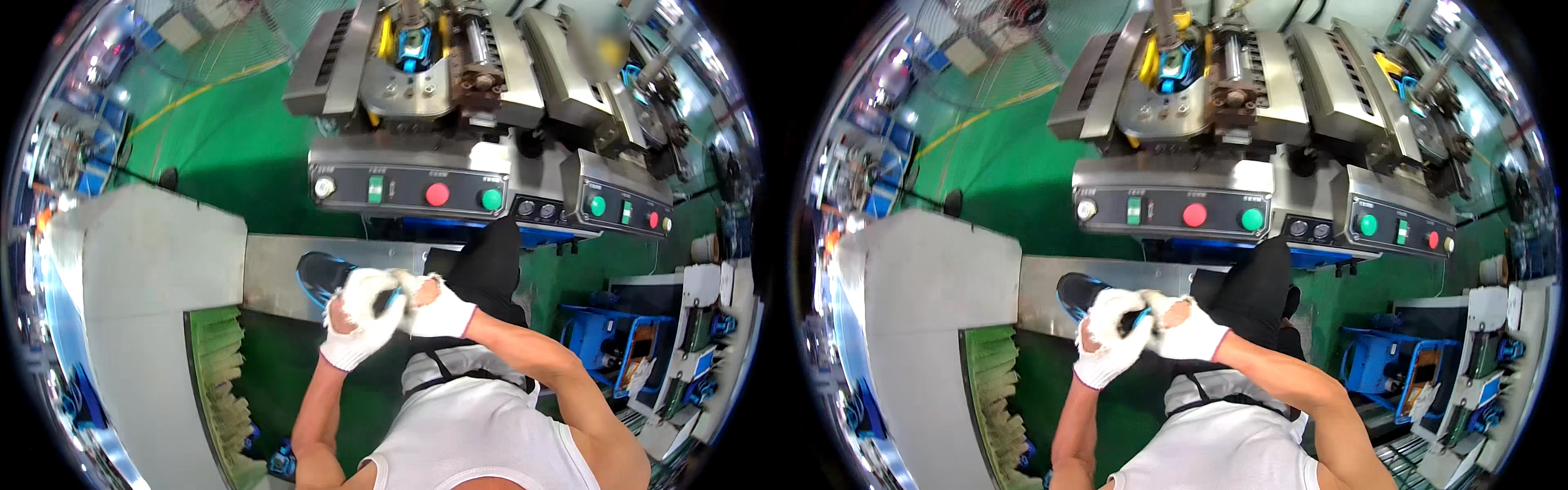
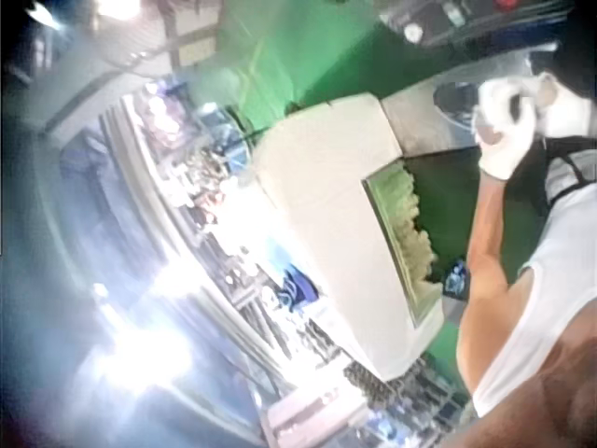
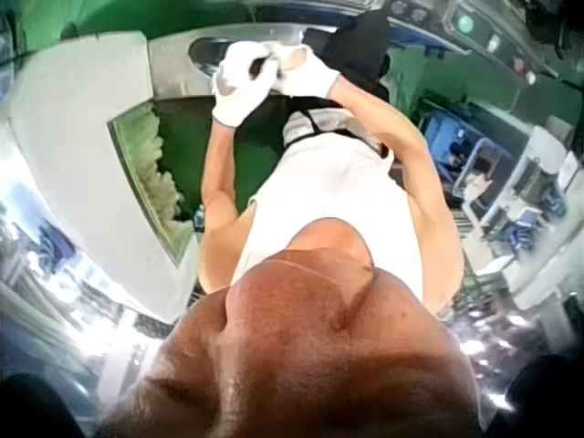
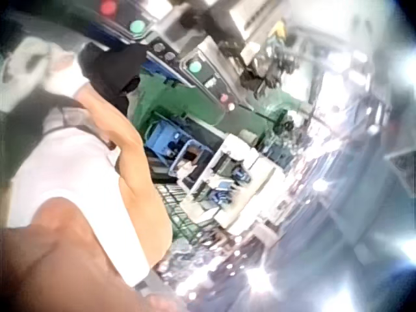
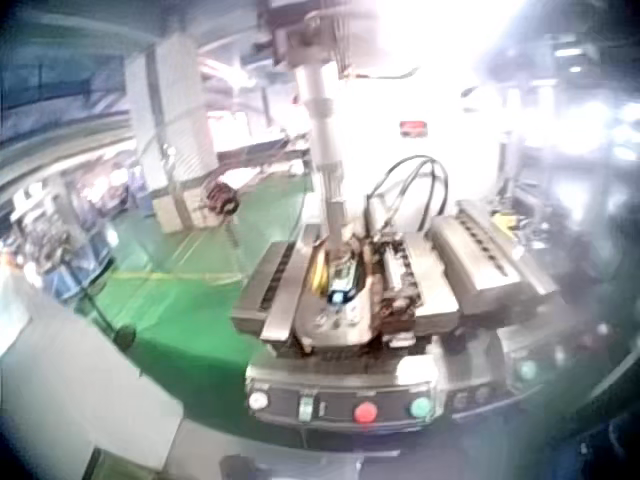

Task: The person repeatedly picks up blue and black shoe components, places them into a machine fixture, presses a button to activate the machine, and then removes the processed components. The person handles the shoe parts one at a time in a continuous loop throughout the video.

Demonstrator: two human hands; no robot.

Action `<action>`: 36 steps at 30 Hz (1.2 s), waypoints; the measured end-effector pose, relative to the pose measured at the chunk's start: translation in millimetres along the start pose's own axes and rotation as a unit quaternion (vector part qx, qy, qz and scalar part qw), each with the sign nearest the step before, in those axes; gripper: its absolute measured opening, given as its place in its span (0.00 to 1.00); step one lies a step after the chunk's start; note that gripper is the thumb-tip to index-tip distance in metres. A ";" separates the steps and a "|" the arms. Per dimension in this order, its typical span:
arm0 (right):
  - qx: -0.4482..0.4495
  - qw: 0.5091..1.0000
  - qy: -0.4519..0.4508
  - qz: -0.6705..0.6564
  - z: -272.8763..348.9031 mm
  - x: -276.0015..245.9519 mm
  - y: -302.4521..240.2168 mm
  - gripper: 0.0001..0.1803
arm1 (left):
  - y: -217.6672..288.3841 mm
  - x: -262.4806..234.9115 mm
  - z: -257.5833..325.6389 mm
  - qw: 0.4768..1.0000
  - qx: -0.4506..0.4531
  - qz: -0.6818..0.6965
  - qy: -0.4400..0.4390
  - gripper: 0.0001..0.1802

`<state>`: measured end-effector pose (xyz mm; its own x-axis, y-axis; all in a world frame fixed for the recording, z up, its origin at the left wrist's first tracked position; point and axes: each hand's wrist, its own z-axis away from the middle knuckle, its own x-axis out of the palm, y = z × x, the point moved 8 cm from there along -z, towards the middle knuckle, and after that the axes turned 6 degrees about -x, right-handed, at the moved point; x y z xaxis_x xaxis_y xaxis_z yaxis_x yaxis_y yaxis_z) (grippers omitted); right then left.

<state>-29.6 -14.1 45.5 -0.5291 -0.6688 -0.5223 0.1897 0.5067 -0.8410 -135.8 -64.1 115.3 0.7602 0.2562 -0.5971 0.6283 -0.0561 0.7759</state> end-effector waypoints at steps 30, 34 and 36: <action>0.037 0.561 0.468 -0.682 257.5 -129.0 91.0 0.44 | 28.4 -8.1 -447.1 0.961 0.021 -0.259 0.090 0.40; 0.141 0.605 0.469 -0.628 199.3 -156.5 83.5 0.42 | 45.1 -76.1 -292.5 0.971 0.060 -0.162 0.167 0.34; 0.181 0.652 0.457 -0.577 174.4 -166.4 88.2 0.40 | 28.0 -91.9 -218.0 0.978 -0.026 -0.117 0.171 0.33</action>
<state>219.4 47.0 33.6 -0.7323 0.1960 0.6522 -0.6765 -0.3191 -0.6637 -224.1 121.2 236.3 0.4908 0.5643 -0.6639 0.7627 0.0902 0.6405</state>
